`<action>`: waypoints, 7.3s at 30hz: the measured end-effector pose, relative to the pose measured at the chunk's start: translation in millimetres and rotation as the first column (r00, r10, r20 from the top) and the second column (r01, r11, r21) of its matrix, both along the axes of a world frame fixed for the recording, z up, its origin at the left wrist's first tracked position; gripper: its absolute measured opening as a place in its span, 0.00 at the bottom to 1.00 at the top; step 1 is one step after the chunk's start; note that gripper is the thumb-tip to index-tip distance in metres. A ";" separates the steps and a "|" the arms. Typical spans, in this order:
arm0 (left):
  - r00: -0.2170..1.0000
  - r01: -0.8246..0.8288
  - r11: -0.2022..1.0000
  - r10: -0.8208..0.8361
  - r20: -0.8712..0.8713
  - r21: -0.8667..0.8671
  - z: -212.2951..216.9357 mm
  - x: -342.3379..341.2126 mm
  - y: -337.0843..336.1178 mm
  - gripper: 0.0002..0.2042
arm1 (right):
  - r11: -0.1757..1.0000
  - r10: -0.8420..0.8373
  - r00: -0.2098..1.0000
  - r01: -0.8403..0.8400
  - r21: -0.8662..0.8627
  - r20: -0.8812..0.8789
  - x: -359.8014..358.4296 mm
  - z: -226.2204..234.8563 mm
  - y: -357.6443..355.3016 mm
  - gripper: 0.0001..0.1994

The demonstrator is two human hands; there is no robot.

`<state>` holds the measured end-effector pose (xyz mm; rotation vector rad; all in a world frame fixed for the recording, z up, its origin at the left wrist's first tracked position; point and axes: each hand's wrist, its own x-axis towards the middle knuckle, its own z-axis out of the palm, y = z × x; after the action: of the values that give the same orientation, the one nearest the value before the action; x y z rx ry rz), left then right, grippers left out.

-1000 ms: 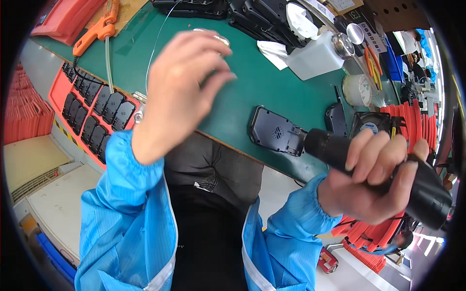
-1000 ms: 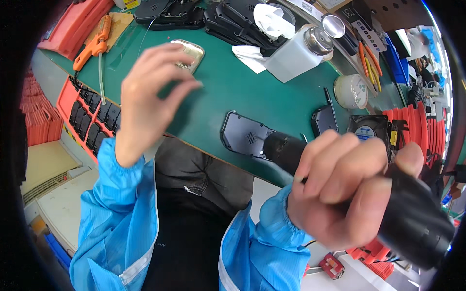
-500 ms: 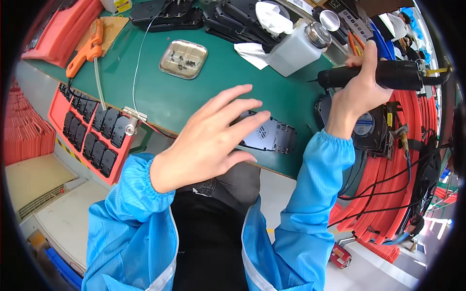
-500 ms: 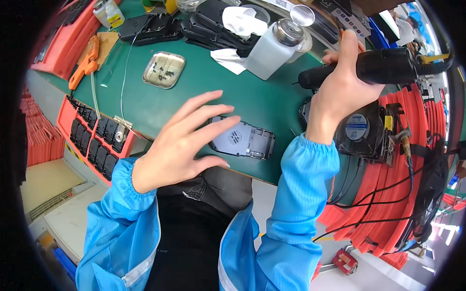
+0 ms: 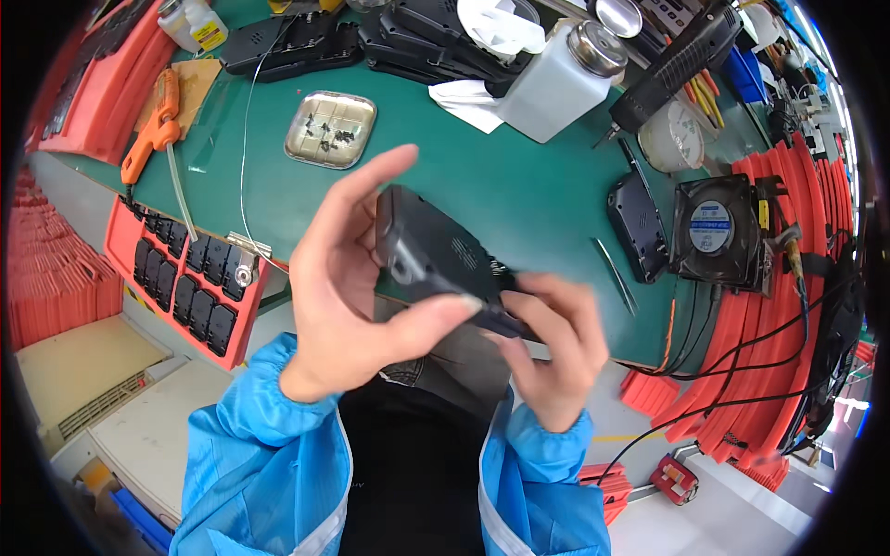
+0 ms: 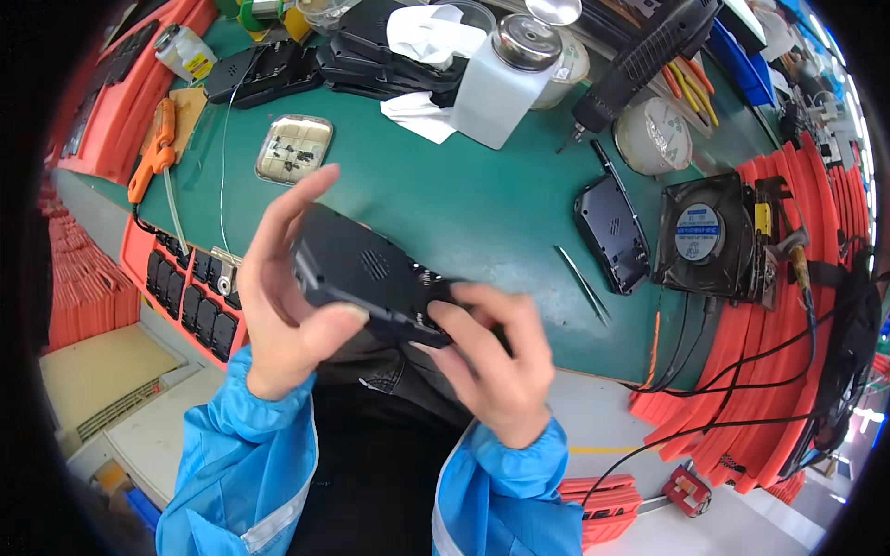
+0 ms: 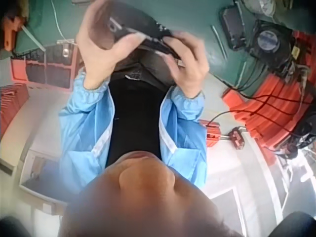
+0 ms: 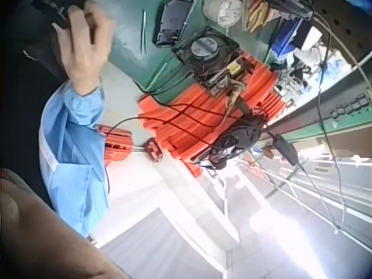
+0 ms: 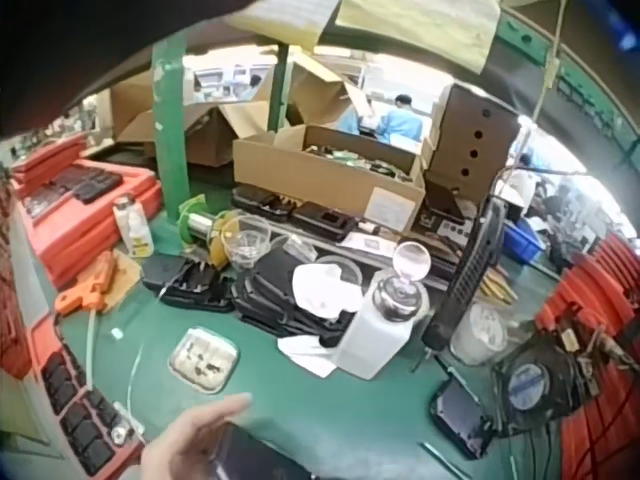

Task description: Assembling and testing handheld electronic units at a factory workbench.

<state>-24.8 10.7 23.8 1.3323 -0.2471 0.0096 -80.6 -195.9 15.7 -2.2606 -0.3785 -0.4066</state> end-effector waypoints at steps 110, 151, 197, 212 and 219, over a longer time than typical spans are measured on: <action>0.899 -0.224 0.654 -0.148 0.412 0.723 -24.8 24.7 15.9 0.32 | 0.578 0.415 0.875 -0.465 0.671 0.249 112.9 54.1 48.8 0.19; 0.829 -0.386 0.747 0.022 0.559 0.541 -19.3 27.2 18.4 0.15 | 0.442 0.278 0.897 -0.437 0.784 0.344 87.1 80.9 42.8 0.18; 0.902 -0.210 0.620 -0.176 0.395 0.756 -18.9 22.4 11.2 0.32 | 0.670 0.221 0.933 -0.358 0.650 0.285 93.4 49.5 42.1 0.15; 0.902 -0.215 0.620 -0.170 0.397 0.754 -19.4 21.0 11.8 0.32 | 0.774 -0.015 0.973 -0.134 0.619 0.228 90.2 57.5 54.4 0.14; 0.867 -0.305 0.686 -0.087 0.491 0.660 -21.5 20.6 14.7 0.26 | 0.602 0.101 0.951 -0.292 0.743 0.292 85.3 61.6 42.4 0.15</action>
<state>-4.2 25.4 2.3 2.1455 -0.6524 0.4060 4.7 -153.5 77.2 -1.2880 -0.4518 -0.5753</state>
